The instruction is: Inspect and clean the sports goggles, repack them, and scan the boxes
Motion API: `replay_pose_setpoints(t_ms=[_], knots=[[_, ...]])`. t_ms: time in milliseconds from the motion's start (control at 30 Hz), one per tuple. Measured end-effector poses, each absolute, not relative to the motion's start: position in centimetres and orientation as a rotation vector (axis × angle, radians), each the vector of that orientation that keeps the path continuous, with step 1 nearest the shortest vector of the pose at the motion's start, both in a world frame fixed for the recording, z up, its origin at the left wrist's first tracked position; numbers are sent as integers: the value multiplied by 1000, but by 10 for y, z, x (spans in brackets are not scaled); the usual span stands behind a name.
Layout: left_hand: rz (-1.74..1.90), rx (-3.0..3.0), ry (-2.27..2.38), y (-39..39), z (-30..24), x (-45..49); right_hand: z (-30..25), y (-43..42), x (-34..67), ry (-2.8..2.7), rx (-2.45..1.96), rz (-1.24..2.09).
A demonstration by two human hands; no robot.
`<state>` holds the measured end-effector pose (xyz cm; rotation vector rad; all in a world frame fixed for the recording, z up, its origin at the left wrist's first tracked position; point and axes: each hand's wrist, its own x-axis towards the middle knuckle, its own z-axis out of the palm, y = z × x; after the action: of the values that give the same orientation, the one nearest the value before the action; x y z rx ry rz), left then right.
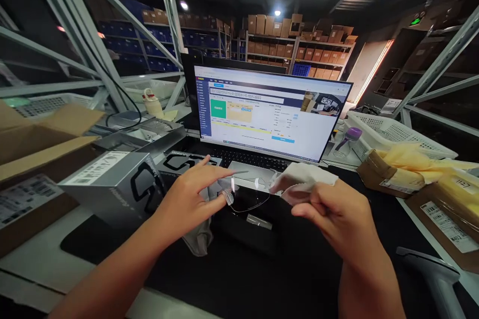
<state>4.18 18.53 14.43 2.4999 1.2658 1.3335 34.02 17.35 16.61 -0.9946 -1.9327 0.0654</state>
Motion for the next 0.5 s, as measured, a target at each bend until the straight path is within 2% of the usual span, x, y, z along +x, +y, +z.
replay_pose_setpoints(t_ms=[133,500], knots=[[1287,2537,1254,183,146,40,166,168,333,-2099,-957,-187],[1012,2656,1215,177,156,32,165,172,345,-2056,-1019,-364]])
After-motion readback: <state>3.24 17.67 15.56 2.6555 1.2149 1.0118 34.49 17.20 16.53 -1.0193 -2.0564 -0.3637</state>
